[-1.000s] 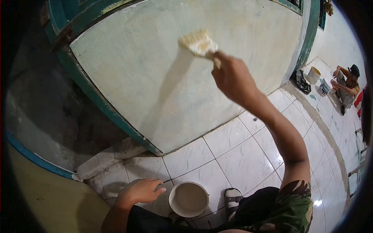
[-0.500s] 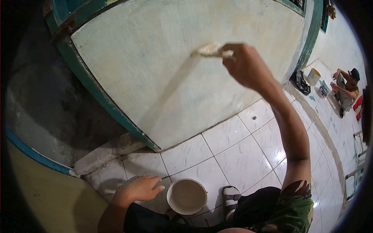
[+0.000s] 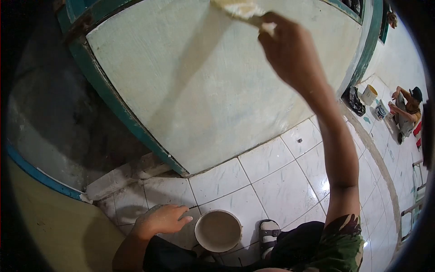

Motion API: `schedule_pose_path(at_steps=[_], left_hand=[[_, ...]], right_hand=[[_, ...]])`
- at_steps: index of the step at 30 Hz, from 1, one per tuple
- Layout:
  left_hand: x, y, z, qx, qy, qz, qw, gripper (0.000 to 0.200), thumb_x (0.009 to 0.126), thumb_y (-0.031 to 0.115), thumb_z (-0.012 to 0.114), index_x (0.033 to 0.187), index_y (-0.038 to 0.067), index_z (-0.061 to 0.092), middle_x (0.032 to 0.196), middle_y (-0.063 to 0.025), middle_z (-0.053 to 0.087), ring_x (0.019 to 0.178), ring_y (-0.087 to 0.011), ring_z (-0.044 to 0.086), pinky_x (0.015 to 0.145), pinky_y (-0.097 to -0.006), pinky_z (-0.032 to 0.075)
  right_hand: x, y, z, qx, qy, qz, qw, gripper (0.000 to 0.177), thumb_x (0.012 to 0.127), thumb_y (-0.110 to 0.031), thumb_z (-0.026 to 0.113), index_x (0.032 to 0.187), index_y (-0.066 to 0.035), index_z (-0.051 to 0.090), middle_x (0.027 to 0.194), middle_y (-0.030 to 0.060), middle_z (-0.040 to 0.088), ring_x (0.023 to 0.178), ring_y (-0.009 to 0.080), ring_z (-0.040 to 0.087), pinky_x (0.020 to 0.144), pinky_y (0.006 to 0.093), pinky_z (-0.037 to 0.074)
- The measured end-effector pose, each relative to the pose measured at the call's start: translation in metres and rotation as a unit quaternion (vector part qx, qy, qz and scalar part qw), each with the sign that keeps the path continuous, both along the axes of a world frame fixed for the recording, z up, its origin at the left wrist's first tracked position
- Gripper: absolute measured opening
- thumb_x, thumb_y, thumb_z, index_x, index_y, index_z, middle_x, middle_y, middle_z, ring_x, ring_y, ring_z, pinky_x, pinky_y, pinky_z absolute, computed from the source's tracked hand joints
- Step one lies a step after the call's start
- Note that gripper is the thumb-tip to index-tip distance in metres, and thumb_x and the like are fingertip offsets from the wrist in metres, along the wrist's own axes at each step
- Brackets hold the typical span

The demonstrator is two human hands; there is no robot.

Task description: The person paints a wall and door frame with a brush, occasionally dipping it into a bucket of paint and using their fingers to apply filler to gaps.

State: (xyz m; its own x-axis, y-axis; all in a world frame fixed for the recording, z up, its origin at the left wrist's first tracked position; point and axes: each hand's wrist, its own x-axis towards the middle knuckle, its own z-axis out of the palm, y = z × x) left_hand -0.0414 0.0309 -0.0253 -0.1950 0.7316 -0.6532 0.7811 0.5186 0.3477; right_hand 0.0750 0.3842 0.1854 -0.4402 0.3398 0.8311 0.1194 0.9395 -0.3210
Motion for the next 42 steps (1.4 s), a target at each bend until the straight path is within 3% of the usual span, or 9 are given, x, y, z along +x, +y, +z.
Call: schedule_pose_path(at_steps=[2,9,11,18,22,27,31,36,42], left_hand=[[0.000,-0.002,-0.001,0.021,0.001,-0.004,1.000,0.051,0.102,0.041,0.051,0.131,0.001,0.058,0.123,-0.0241,0.064,0.114,-0.0424,0.061,0.098,-0.0484,0.048],[-0.001,-0.013,-0.001,0.033,-0.002,0.012,0.999,0.050,0.102,0.041,0.050,0.131,0.001,0.058,0.125,-0.0228,0.064,0.117,-0.0414,0.059,0.100,-0.0476,0.047],[-0.002,-0.017,-0.002,0.066,0.004,-0.001,0.998,0.048,0.101,0.041,0.051,0.124,0.001,0.059,0.110,-0.0292,0.065,0.108,-0.0468,0.061,0.094,-0.0515,0.048],[0.005,-0.017,0.000,0.050,0.009,-0.001,0.999,0.052,0.101,0.042,0.052,0.133,0.001,0.057,0.123,-0.0253,0.064,0.116,-0.0429,0.059,0.100,-0.0484,0.047],[0.006,-0.021,-0.003,0.095,0.013,-0.004,0.995,0.047,0.101,0.039,0.051,0.125,0.000,0.058,0.107,-0.0295,0.066,0.106,-0.0468,0.061,0.094,-0.0522,0.047],[0.005,-0.024,-0.004,0.117,0.005,0.004,0.993,0.047,0.101,0.039,0.051,0.126,0.000,0.058,0.110,-0.0306,0.064,0.107,-0.0469,0.061,0.094,-0.0524,0.048],[0.004,-0.026,-0.007,0.113,0.020,-0.016,0.993,0.045,0.101,0.039,0.050,0.120,0.000,0.059,0.108,-0.0302,0.065,0.106,-0.0466,0.062,0.094,-0.0526,0.048],[0.004,-0.028,-0.007,0.119,0.046,-0.033,0.991,0.044,0.102,0.041,0.048,0.115,0.000,0.059,0.105,-0.0287,0.066,0.106,-0.0454,0.062,0.094,-0.0526,0.048],[0.007,-0.020,0.001,0.085,0.035,-0.044,0.995,0.043,0.102,0.040,0.046,0.117,0.001,0.058,0.108,-0.0271,0.066,0.108,-0.0440,0.062,0.095,-0.0521,0.048]], right_hand=[[-0.015,0.008,-0.042,0.059,-0.002,0.002,0.998,0.030,0.086,-0.006,0.063,0.116,-0.003,0.063,0.079,0.0260,0.066,0.072,0.0394,0.067,0.064,0.0475,0.053],[0.015,-0.007,-0.150,-0.097,-0.182,0.050,0.977,0.029,0.086,-0.001,0.058,0.115,-0.002,0.056,0.077,0.0264,0.063,0.072,0.0451,0.063,0.067,0.0514,0.051],[0.025,-0.010,-0.137,-0.088,-0.184,0.048,0.978,0.028,0.086,-0.001,0.058,0.114,-0.001,0.056,0.077,0.0265,0.063,0.071,0.0449,0.063,0.067,0.0514,0.051],[0.019,-0.049,-0.025,0.026,-0.051,0.050,0.997,0.027,0.088,0.000,0.058,0.115,0.002,0.057,0.078,0.0255,0.067,0.066,0.0421,0.066,0.062,0.0481,0.051],[-0.026,-0.041,-0.011,0.028,-0.003,0.053,0.998,0.026,0.089,-0.006,0.058,0.115,-0.001,0.058,0.081,0.0266,0.067,0.067,0.0451,0.064,0.064,0.0510,0.051],[-0.040,-0.044,-0.139,-0.015,-0.107,0.052,0.993,0.044,0.090,-0.007,0.058,0.132,-0.006,0.046,0.083,0.0277,0.059,0.063,0.0456,0.060,0.059,0.0534,0.053],[-0.004,-0.044,-0.186,-0.068,-0.227,0.068,0.969,0.039,0.088,-0.006,0.058,0.126,-0.003,0.048,0.078,0.0281,0.060,0.065,0.0458,0.061,0.060,0.0535,0.051],[0.013,-0.053,-0.138,-0.094,-0.281,0.084,0.951,0.029,0.087,-0.004,0.058,0.115,-0.001,0.054,0.074,0.0264,0.062,0.069,0.0446,0.063,0.063,0.0526,0.051],[-0.024,-0.083,-0.038,0.025,-0.055,0.095,0.994,0.024,0.088,-0.005,0.058,0.112,-0.001,0.055,0.072,0.0244,0.061,0.067,0.0425,0.062,0.063,0.0509,0.050]])
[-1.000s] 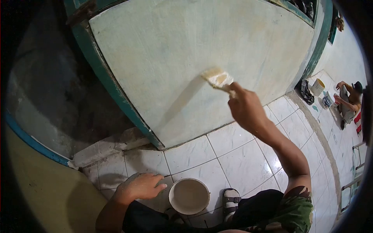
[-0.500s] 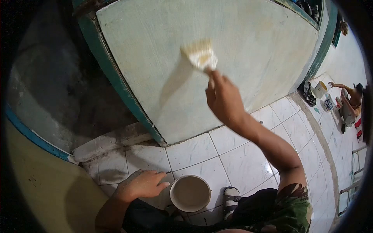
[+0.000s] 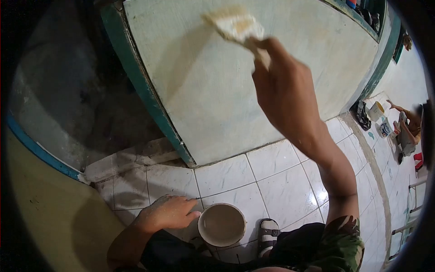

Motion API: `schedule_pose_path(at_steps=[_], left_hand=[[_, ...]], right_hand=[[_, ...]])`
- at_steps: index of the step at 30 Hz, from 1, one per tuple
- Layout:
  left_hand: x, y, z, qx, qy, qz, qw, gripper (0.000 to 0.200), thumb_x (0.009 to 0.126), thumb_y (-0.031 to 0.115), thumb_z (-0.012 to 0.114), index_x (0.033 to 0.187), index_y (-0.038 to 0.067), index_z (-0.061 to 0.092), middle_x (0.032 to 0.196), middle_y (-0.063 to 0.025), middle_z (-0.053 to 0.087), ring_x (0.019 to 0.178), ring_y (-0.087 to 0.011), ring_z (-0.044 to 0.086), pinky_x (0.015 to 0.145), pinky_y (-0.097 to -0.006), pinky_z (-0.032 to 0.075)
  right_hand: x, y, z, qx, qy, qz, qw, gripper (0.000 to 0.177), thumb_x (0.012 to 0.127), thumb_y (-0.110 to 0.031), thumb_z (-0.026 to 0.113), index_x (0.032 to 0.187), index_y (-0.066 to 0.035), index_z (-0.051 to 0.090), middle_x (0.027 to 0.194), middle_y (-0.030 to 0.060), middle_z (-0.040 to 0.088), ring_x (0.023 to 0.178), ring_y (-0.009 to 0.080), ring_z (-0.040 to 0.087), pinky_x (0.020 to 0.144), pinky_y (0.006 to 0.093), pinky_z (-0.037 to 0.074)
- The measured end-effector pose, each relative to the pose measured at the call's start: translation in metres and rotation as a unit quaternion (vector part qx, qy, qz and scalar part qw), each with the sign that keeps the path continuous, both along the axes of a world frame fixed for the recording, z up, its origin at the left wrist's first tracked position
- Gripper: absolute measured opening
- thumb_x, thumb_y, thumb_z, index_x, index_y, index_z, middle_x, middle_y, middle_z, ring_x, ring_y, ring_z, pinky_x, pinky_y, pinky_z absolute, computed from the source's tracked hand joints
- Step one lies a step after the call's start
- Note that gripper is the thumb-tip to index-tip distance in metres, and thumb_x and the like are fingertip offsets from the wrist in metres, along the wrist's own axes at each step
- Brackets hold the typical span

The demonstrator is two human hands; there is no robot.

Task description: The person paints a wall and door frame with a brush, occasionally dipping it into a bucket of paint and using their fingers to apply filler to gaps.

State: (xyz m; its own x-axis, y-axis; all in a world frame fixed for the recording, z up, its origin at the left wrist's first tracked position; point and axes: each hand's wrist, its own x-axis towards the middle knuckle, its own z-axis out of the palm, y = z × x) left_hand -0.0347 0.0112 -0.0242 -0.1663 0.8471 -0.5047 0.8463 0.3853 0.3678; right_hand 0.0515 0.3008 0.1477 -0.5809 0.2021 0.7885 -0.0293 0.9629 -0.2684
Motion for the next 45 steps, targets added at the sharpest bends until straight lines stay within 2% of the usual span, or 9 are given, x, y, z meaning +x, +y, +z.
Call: schedule_pose_path(at_steps=[6,18,26,33,35,36,38,42,45], left_hand=[[-0.003,-0.004,-0.006,0.018,-0.001,0.003,1.000,0.043,0.102,0.040,0.047,0.119,0.002,0.058,0.108,-0.0268,0.066,0.107,-0.0443,0.062,0.095,-0.0532,0.048],[-0.002,-0.021,0.000,0.039,0.006,0.007,0.999,0.044,0.102,0.040,0.047,0.119,0.001,0.057,0.108,-0.0267,0.066,0.106,-0.0446,0.064,0.094,-0.0524,0.049],[0.003,-0.019,0.006,0.013,0.006,-0.017,1.000,0.043,0.103,0.040,0.046,0.116,0.001,0.056,0.108,-0.0255,0.066,0.106,-0.0431,0.064,0.094,-0.0531,0.049],[0.000,-0.017,0.001,0.009,0.000,0.002,1.000,0.045,0.103,0.040,0.046,0.122,0.002,0.057,0.113,-0.0265,0.065,0.110,-0.0427,0.063,0.096,-0.0525,0.049],[0.000,-0.014,0.009,0.002,-0.008,-0.017,1.000,0.047,0.103,0.041,0.045,0.128,0.003,0.056,0.113,-0.0263,0.065,0.111,-0.0430,0.063,0.097,-0.0526,0.049],[-0.001,-0.014,0.008,0.002,-0.008,-0.015,1.000,0.047,0.103,0.041,0.045,0.128,0.003,0.056,0.113,-0.0263,0.065,0.111,-0.0430,0.063,0.097,-0.0526,0.049],[0.000,-0.016,0.005,-0.035,-0.037,0.019,0.999,0.054,0.103,0.041,0.047,0.137,0.000,0.053,0.121,-0.0276,0.061,0.118,-0.0446,0.057,0.105,-0.0513,0.041],[-0.004,-0.018,0.010,-0.039,-0.032,0.012,0.999,0.054,0.103,0.041,0.048,0.137,0.000,0.053,0.121,-0.0269,0.062,0.118,-0.0445,0.057,0.105,-0.0530,0.040],[-0.004,-0.021,0.006,0.009,0.001,-0.011,1.000,0.045,0.103,0.041,0.045,0.124,0.003,0.056,0.112,-0.0259,0.065,0.110,-0.0425,0.063,0.096,-0.0531,0.049]], right_hand=[[-0.048,0.006,-0.040,0.020,0.063,-0.029,0.997,0.031,0.090,-0.005,0.059,0.119,-0.003,0.050,0.076,0.0244,0.060,0.063,0.0424,0.061,0.057,0.0505,0.051],[0.020,0.023,-0.121,-0.105,-0.302,-0.018,0.947,0.032,0.086,-0.004,0.056,0.117,0.004,0.057,0.077,0.0309,0.065,0.073,0.0473,0.065,0.066,0.0540,0.052],[0.002,0.005,-0.005,-0.126,-0.156,-0.032,0.979,0.028,0.088,-0.005,0.060,0.111,0.009,0.066,0.079,0.0295,0.067,0.072,0.0436,0.068,0.070,0.0454,0.054],[-0.014,-0.015,0.025,-0.025,0.057,-0.009,0.998,0.025,0.088,-0.006,0.060,0.109,0.005,0.066,0.076,0.0263,0.067,0.070,0.0439,0.067,0.068,0.0480,0.052],[-0.018,-0.022,0.027,0.005,0.115,-0.007,0.993,0.023,0.095,-0.006,0.061,0.116,0.003,0.062,0.058,0.0024,0.045,0.051,0.0078,0.039,0.047,0.0300,0.032],[-0.021,-0.022,0.026,0.004,0.115,-0.005,0.993,0.023,0.095,-0.006,0.061,0.116,0.003,0.062,0.058,0.0024,0.045,0.051,0.0078,0.039,0.047,0.0300,0.032],[-0.030,-0.017,0.019,0.006,0.062,-0.015,0.998,0.021,0.089,-0.007,0.059,0.107,0.002,0.063,0.075,0.0257,0.066,0.069,0.0440,0.065,0.067,0.0505,0.051],[-0.040,-0.013,-0.063,0.055,-0.021,-0.053,0.997,0.035,0.090,-0.008,0.060,0.124,-0.009,0.051,0.081,0.0227,0.063,0.059,0.0404,0.063,0.052,0.0495,0.052],[-0.021,-0.016,-0.090,0.018,-0.146,-0.034,0.989,0.034,0.088,-0.006,0.060,0.121,-0.006,0.051,0.078,0.0224,0.062,0.059,0.0413,0.062,0.054,0.0496,0.052]])
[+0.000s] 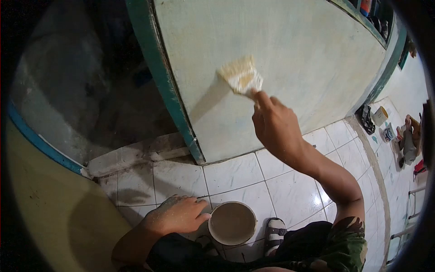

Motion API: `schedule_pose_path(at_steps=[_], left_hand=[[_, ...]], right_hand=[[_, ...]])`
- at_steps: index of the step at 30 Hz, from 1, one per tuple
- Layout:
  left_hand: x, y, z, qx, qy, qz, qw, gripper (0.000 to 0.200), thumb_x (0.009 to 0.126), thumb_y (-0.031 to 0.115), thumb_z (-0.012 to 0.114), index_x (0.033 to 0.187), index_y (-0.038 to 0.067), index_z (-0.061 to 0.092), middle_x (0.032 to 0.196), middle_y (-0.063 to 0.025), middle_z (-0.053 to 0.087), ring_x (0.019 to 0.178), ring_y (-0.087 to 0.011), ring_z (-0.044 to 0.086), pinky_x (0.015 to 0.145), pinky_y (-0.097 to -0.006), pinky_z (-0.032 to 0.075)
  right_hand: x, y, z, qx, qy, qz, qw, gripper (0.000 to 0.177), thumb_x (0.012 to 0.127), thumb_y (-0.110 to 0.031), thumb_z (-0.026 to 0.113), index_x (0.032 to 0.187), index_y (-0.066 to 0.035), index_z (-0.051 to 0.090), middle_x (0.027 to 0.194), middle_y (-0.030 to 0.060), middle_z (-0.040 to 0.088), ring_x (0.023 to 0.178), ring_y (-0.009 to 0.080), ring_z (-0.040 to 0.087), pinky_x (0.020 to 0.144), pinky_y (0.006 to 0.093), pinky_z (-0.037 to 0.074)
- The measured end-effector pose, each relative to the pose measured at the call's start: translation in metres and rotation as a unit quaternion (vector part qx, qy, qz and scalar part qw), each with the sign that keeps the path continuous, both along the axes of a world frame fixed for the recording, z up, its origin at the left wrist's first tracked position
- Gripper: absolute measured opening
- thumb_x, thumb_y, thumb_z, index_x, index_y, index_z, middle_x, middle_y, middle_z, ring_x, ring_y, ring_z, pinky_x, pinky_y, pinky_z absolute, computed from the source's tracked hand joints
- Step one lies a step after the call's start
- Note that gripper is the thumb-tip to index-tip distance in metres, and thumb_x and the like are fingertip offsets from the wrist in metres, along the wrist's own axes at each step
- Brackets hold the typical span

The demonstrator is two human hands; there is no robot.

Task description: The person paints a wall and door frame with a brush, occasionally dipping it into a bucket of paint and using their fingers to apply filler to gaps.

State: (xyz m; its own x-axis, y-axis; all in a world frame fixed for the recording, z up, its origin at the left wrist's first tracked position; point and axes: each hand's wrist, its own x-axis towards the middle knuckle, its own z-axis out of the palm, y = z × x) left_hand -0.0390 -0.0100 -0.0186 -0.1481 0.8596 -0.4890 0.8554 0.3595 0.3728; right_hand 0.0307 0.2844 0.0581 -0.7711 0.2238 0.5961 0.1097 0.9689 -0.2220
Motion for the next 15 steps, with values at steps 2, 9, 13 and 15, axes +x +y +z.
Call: schedule_pose_path(at_steps=[2,9,13,15], left_hand=[[-0.001,0.000,-0.006,0.012,0.000,-0.011,1.000,0.044,0.103,0.042,0.045,0.122,0.003,0.056,0.108,-0.0259,0.066,0.106,-0.0426,0.064,0.094,-0.0529,0.049],[0.001,0.004,-0.003,0.033,0.016,-0.027,0.999,0.043,0.102,0.041,0.047,0.118,0.003,0.057,0.103,-0.0253,0.067,0.103,-0.0431,0.065,0.092,-0.0534,0.050],[0.000,0.006,-0.012,0.030,-0.003,-0.017,0.999,0.043,0.102,0.041,0.047,0.118,0.002,0.057,0.104,-0.0257,0.067,0.104,-0.0438,0.065,0.092,-0.0534,0.050],[0.001,0.010,-0.011,0.026,-0.004,-0.021,0.999,0.043,0.102,0.041,0.047,0.118,0.003,0.057,0.104,-0.0259,0.067,0.104,-0.0442,0.064,0.092,-0.0535,0.049]], right_hand=[[0.013,0.007,-0.014,-0.011,-0.015,0.005,1.000,0.032,0.087,-0.005,0.060,0.118,-0.004,0.051,0.077,0.0226,0.062,0.059,0.0419,0.061,0.055,0.0503,0.052],[0.039,0.039,-0.008,-0.104,-0.195,-0.019,0.975,0.015,0.084,-0.004,0.058,0.097,0.004,0.060,0.077,0.0297,0.066,0.077,0.0464,0.067,0.067,0.0527,0.054],[0.028,0.070,0.024,-0.103,-0.118,-0.014,0.988,0.024,0.089,-0.007,0.060,0.108,0.004,0.069,0.070,0.0263,0.064,0.062,0.0364,0.064,0.060,0.0438,0.049],[0.027,0.073,0.057,-0.099,-0.114,-0.034,0.988,0.025,0.090,-0.008,0.062,0.111,0.004,0.070,0.065,0.0185,0.062,0.057,0.0240,0.057,0.056,0.0394,0.046]])
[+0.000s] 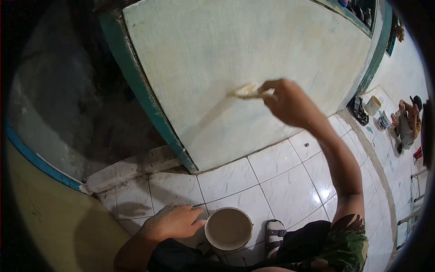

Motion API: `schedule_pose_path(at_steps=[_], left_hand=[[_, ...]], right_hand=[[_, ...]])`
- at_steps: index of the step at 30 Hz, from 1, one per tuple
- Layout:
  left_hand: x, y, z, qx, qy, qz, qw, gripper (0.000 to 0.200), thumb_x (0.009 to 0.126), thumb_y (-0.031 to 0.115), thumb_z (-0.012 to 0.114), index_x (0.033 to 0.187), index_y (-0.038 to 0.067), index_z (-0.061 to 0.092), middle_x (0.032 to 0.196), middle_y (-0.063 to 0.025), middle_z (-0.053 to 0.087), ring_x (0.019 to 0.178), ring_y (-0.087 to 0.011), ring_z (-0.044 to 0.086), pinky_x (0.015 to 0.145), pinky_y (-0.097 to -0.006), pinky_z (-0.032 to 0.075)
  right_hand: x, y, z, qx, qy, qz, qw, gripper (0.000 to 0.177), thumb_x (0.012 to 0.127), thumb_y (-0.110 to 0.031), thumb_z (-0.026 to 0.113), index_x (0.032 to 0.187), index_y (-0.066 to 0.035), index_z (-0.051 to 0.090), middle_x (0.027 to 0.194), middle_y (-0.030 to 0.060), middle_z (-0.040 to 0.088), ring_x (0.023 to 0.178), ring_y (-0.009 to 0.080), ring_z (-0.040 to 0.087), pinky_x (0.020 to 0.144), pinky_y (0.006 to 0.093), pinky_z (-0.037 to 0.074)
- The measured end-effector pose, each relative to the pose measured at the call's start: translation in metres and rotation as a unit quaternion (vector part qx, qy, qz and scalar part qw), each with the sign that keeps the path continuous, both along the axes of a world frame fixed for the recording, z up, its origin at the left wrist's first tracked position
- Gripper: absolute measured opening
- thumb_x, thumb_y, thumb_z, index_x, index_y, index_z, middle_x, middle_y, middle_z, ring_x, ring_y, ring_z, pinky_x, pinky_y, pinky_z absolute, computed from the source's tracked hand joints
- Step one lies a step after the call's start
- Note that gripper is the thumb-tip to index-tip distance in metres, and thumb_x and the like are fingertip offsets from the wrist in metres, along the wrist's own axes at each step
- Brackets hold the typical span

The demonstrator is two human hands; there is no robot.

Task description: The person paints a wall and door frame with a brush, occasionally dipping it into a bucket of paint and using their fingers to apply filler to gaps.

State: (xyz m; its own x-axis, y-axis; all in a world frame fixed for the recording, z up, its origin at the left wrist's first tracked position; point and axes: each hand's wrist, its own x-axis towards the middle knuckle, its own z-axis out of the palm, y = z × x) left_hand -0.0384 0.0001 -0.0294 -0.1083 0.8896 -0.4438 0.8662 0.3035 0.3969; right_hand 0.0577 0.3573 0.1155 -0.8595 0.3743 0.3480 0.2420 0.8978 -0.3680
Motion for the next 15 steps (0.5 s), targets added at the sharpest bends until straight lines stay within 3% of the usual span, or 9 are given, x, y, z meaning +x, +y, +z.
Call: schedule_pose_path(at_steps=[2,4,7,8,10,11,12,14,15], left_hand=[[0.001,0.006,0.008,-0.025,-0.002,-0.002,1.000,0.043,0.102,0.041,0.047,0.118,0.002,0.057,0.106,-0.0262,0.066,0.104,-0.0448,0.064,0.092,-0.0540,0.049],[0.001,0.007,0.000,-0.024,-0.016,0.005,1.000,0.044,0.102,0.041,0.047,0.120,0.002,0.057,0.107,-0.0264,0.066,0.105,-0.0449,0.064,0.093,-0.0542,0.049],[0.000,0.013,-0.004,-0.036,-0.026,0.006,0.999,0.046,0.102,0.042,0.046,0.123,0.002,0.057,0.108,-0.0266,0.066,0.107,-0.0449,0.063,0.094,-0.0542,0.048],[-0.001,0.015,-0.003,-0.049,-0.028,0.002,0.998,0.047,0.102,0.042,0.046,0.125,0.002,0.056,0.109,-0.0268,0.065,0.108,-0.0449,0.062,0.095,-0.0540,0.047],[-0.001,0.016,-0.003,-0.050,-0.026,0.004,0.998,0.048,0.102,0.043,0.047,0.127,0.002,0.056,0.110,-0.0270,0.065,0.109,-0.0449,0.062,0.096,-0.0538,0.047],[0.000,0.016,-0.003,-0.046,-0.026,0.008,0.999,0.049,0.102,0.043,0.047,0.129,0.003,0.056,0.111,-0.0273,0.065,0.111,-0.0449,0.061,0.097,-0.0536,0.047],[0.000,0.015,-0.005,-0.048,-0.025,0.004,0.999,0.049,0.102,0.043,0.047,0.129,0.003,0.056,0.111,-0.0273,0.065,0.111,-0.0449,0.061,0.097,-0.0536,0.047],[-0.001,0.015,-0.007,-0.045,-0.036,0.016,0.998,0.052,0.102,0.044,0.048,0.133,0.003,0.055,0.114,-0.0278,0.065,0.113,-0.0452,0.060,0.098,-0.0529,0.046],[0.000,0.018,-0.002,-0.046,-0.033,0.010,0.998,0.052,0.102,0.044,0.048,0.133,0.003,0.055,0.114,-0.0278,0.065,0.113,-0.0452,0.060,0.098,-0.0529,0.046]], right_hand=[[0.004,0.002,0.026,0.029,0.079,0.004,0.996,0.026,0.092,-0.009,0.062,0.114,0.002,0.070,0.063,0.0097,0.058,0.056,0.0137,0.049,0.053,0.0348,0.041],[0.014,-0.021,0.065,0.022,0.138,-0.056,0.989,0.024,0.090,-0.007,0.063,0.109,0.004,0.072,0.082,0.0289,0.070,0.071,0.0337,0.071,0.064,0.0391,0.056],[0.013,-0.021,0.081,0.131,0.311,-0.035,0.941,0.020,0.090,-0.008,0.064,0.106,0.002,0.069,0.081,0.0229,0.071,0.067,0.0338,0.070,0.062,0.0399,0.055],[0.011,-0.017,0.086,0.127,0.313,-0.040,0.940,0.020,0.090,-0.008,0.064,0.106,0.002,0.069,0.081,0.0229,0.071,0.067,0.0338,0.070,0.062,0.0399,0.055],[0.008,-0.011,0.101,0.036,0.377,0.053,0.924,0.025,0.096,-0.011,0.057,0.106,0.010,0.067,0.078,0.0152,0.067,0.055,0.0180,0.058,0.047,0.0339,0.045],[0.043,-0.065,0.134,-0.093,0.198,-0.044,0.975,0.030,0.094,-0.005,0.057,0.118,0.012,0.064,0.092,0.0263,0.071,0.067,0.0254,0.066,0.060,0.0376,0.052],[0.008,-0.014,0.082,0.199,0.379,-0.023,0.904,0.017,0.089,-0.008,0.063,0.104,-0.002,0.067,0.082,0.0218,0.071,0.068,0.0378,0.068,0.063,0.0436,0.055],[0.001,-0.003,0.050,0.134,0.277,-0.047,0.950,0.021,0.089,-0.010,0.062,0.109,-0.006,0.064,0.082,0.0217,0.068,0.066,0.0401,0.066,0.062,0.0475,0.054],[-0.007,0.006,0.018,0.139,0.294,-0.026,0.945,0.025,0.089,-0.011,0.062,0.113,-0.007,0.062,0.080,0.0215,0.066,0.066,0.0402,0.065,0.061,0.0488,0.053]])
